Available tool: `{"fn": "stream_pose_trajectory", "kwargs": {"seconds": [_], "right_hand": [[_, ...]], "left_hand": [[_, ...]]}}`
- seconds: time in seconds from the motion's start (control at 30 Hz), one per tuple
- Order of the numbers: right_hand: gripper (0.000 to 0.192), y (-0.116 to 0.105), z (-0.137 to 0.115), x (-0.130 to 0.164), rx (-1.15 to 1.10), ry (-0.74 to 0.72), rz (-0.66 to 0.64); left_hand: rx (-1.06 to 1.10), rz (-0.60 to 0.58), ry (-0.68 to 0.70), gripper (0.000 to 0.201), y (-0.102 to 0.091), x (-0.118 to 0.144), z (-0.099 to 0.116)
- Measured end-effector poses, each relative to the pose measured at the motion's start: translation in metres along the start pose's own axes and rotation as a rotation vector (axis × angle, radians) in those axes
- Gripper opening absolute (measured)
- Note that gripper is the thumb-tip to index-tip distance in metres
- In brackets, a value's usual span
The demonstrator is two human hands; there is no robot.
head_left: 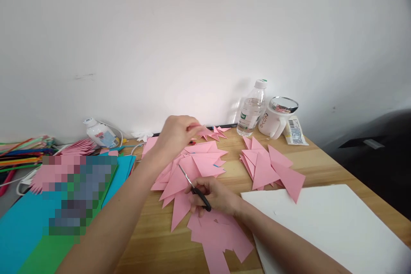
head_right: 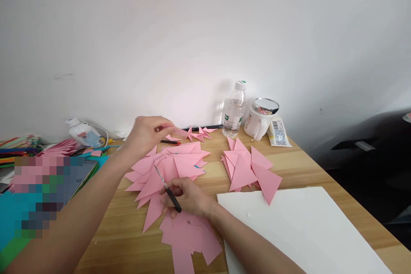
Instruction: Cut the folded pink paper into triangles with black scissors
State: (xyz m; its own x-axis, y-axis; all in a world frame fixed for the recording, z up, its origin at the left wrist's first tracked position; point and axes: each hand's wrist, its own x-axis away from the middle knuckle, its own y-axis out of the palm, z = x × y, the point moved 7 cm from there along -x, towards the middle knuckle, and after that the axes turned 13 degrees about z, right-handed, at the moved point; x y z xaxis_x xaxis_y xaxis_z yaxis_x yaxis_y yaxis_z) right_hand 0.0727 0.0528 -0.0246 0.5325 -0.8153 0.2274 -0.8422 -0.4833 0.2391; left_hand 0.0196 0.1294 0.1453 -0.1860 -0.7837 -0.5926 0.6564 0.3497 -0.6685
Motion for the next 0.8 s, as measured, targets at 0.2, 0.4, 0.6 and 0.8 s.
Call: {"fn": "stream_pose_trajectory", "kwargs": {"seconds": [0.2,0.4,0.6,0.8], "right_hand": [[0.03,-0.033,-0.023,-0.001,-0.177,-0.326,0.469],[0.039,-0.068,-0.035,0.012,-0.03,-0.506,0.92],[0.035,-0.07,-0.035,0.013,0.033,-0.449,0.985],[0.032,-0.07,-0.029,0.011,-0.092,-0.384,0.924]], "left_hand": [[0.532,0.303,-0.549,0.035,-0.011,0.052,-0.066],[1.009,0.293,-0.91,0.031,0.033,0.097,-0.087],[1.039,0.147,-0.988,0.026,0.057,0.114,-0.072],[0.94,0.103,-1.001,0.028,0.061,0.118,-0.065]]}}
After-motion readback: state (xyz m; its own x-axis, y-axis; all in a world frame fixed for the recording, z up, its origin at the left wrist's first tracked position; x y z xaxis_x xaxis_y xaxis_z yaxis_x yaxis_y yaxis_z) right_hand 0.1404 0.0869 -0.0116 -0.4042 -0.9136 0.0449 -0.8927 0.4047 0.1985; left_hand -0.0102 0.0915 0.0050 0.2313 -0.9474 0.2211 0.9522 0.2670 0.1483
